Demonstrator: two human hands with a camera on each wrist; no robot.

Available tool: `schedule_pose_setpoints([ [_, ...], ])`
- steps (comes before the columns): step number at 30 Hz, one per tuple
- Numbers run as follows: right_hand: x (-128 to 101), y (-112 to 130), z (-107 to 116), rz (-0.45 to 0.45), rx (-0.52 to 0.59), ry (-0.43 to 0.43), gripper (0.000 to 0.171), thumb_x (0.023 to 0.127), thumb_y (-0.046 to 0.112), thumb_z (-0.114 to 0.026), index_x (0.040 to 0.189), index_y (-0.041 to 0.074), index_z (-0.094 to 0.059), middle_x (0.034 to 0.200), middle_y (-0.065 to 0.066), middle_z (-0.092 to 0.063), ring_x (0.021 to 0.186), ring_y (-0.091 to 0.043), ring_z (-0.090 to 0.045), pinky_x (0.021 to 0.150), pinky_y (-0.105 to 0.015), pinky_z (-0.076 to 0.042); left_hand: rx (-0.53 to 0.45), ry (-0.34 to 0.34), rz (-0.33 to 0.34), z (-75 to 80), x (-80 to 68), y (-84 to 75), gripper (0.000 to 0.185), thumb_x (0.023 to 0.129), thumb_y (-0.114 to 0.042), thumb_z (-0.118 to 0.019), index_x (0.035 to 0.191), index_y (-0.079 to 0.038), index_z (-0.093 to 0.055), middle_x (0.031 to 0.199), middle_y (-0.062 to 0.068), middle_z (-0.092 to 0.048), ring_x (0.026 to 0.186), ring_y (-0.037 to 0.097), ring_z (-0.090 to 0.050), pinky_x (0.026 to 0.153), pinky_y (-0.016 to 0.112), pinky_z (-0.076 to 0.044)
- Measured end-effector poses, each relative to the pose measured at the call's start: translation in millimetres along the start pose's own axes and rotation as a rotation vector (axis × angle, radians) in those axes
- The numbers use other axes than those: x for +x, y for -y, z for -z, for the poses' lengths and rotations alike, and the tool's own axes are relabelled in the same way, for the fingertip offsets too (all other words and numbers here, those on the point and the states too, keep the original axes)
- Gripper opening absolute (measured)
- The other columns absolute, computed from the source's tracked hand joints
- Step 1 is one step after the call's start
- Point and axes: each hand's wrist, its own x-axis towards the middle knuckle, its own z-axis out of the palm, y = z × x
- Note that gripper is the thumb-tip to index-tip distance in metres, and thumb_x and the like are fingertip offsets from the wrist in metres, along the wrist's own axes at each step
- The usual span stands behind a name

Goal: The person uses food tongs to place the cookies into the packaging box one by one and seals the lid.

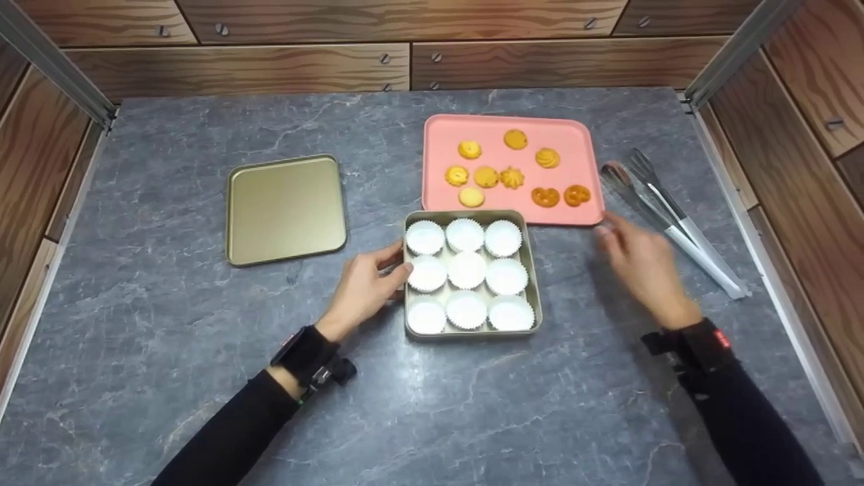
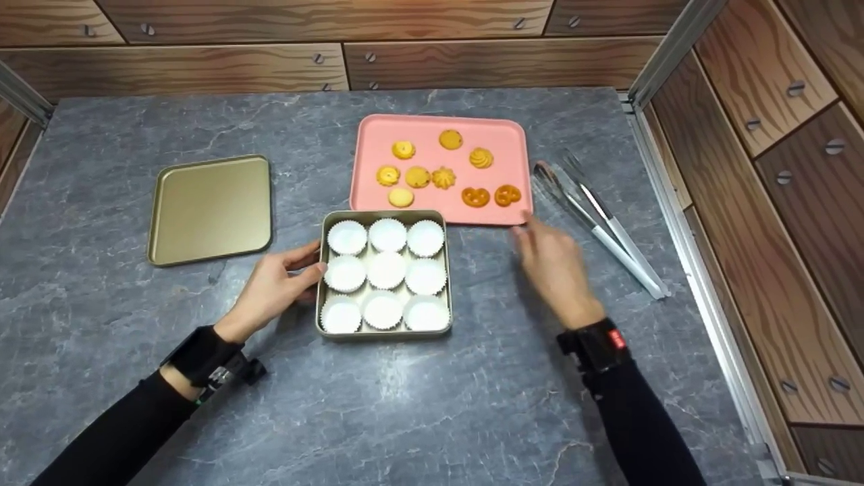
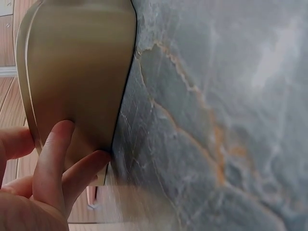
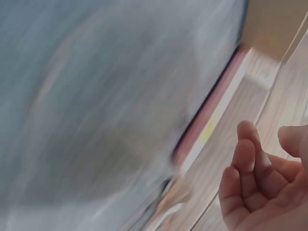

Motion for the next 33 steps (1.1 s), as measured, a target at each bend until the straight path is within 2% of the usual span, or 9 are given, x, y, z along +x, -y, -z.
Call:
schedule_pose_setpoints([
  [4, 4, -29, 7, -0.058, -0.036, -0.058, 0.034, 0.103, 0.013, -0.063, 0.129, -0.009, -0.065, 0.092, -0.028, -0.068, 0.082, -0.046, -0.063, 0.074, -0.063, -0.053, 0.000, -0.008, 0.008, 3.1, -2.0, 0.2, 0.056, 0.099, -0.017, -0.070, 0.150, -0.004, -0.051, 0.143, 0.020, -0.059, 0.082, 0.021, -0.076, 0.067, 0.033, -0.068],
  [11, 7, -70, 16, -0.153, -0.116, -0.072, 0.048, 0.102, 0.018, -0.066, 0.137, -0.013, -0.053, 0.116, -0.038, -0.058, 0.104, -0.058, -0.054, 0.087, -0.074, -0.043, -0.018, -0.013, 0.013, 1.4, -2.1, 1.8, 0.057, 0.099, -0.016, -0.070, 0.151, -0.004, -0.049, 0.140, 0.020, -0.062, 0.086, 0.019, -0.076, 0.067, 0.031, -0.068],
  [14, 8, -84, 19, -0.191, -0.148, -0.017, 0.058, 0.101, 0.022, -0.066, 0.141, -0.015, -0.045, 0.128, -0.042, -0.052, 0.115, -0.061, -0.049, 0.096, -0.076, -0.041, -0.013, -0.017, 0.008, -0.1, -1.8, 2.3, 0.058, 0.099, -0.016, -0.070, 0.151, -0.004, -0.049, 0.140, 0.020, -0.061, 0.081, 0.020, -0.076, 0.066, 0.031, -0.067],
  [18, 9, -97, 24, -0.281, -0.173, 0.114, 0.076, 0.103, 0.035, -0.062, 0.150, -0.017, -0.032, 0.141, -0.045, -0.041, 0.128, -0.062, -0.040, 0.105, -0.078, -0.036, -0.014, -0.010, 0.003, -1.6, -1.6, 1.8, 0.058, 0.099, -0.017, -0.070, 0.151, -0.003, -0.048, 0.141, 0.022, -0.060, 0.086, 0.020, -0.076, 0.068, 0.029, -0.067],
  [21, 11, -104, 27, -0.337, -0.166, 0.201, 0.085, 0.104, 0.045, -0.057, 0.153, -0.017, -0.026, 0.142, -0.047, -0.038, 0.128, -0.064, -0.039, 0.102, -0.080, -0.036, -0.020, -0.009, -0.001, -2.2, -1.3, 1.4, 0.058, 0.099, -0.016, -0.070, 0.151, -0.002, -0.048, 0.141, 0.022, -0.060, 0.095, 0.021, -0.076, 0.072, 0.028, -0.067],
  [24, 11, -108, 29, -0.375, -0.141, 0.257, 0.084, 0.104, 0.049, -0.055, 0.150, -0.017, -0.029, 0.132, -0.045, -0.044, 0.118, -0.064, -0.045, 0.092, -0.080, -0.041, -0.016, -0.012, -0.008, -2.4, -1.1, 1.0, 0.057, 0.099, -0.016, -0.070, 0.151, -0.001, -0.048, 0.140, 0.021, -0.061, 0.099, 0.023, -0.076, 0.073, 0.029, -0.067],
  [28, 10, -110, 32, -0.397, -0.127, 0.285, 0.080, 0.104, 0.044, -0.058, 0.148, -0.017, -0.031, 0.128, -0.045, -0.047, 0.115, -0.064, -0.048, 0.089, -0.079, -0.042, -0.011, -0.012, -0.015, -2.7, -1.3, 0.4, 0.057, 0.099, -0.016, -0.069, 0.150, 0.000, -0.049, 0.140, 0.021, -0.061, 0.105, 0.025, -0.074, 0.075, 0.029, -0.067],
  [30, 10, -110, 33, -0.398, -0.137, 0.289, 0.078, 0.104, 0.039, -0.059, 0.150, -0.017, -0.030, 0.132, -0.047, -0.045, 0.118, -0.065, -0.046, 0.093, -0.080, -0.041, -0.005, -0.014, -0.017, -2.8, -1.3, 0.4, 0.057, 0.099, -0.016, -0.070, 0.150, 0.000, -0.049, 0.140, 0.021, -0.061, 0.107, 0.025, -0.073, 0.075, 0.029, -0.067],
  [33, 10, -110, 35, -0.392, -0.149, 0.282, 0.069, 0.103, 0.031, -0.062, 0.146, -0.016, -0.036, 0.127, -0.045, -0.048, 0.115, -0.064, -0.048, 0.089, -0.078, -0.043, 0.000, -0.013, -0.020, -2.7, -1.2, 0.3, 0.057, 0.099, -0.017, -0.070, 0.150, 0.000, -0.049, 0.141, 0.021, -0.061, 0.107, 0.025, -0.073, 0.075, 0.029, -0.067],
])
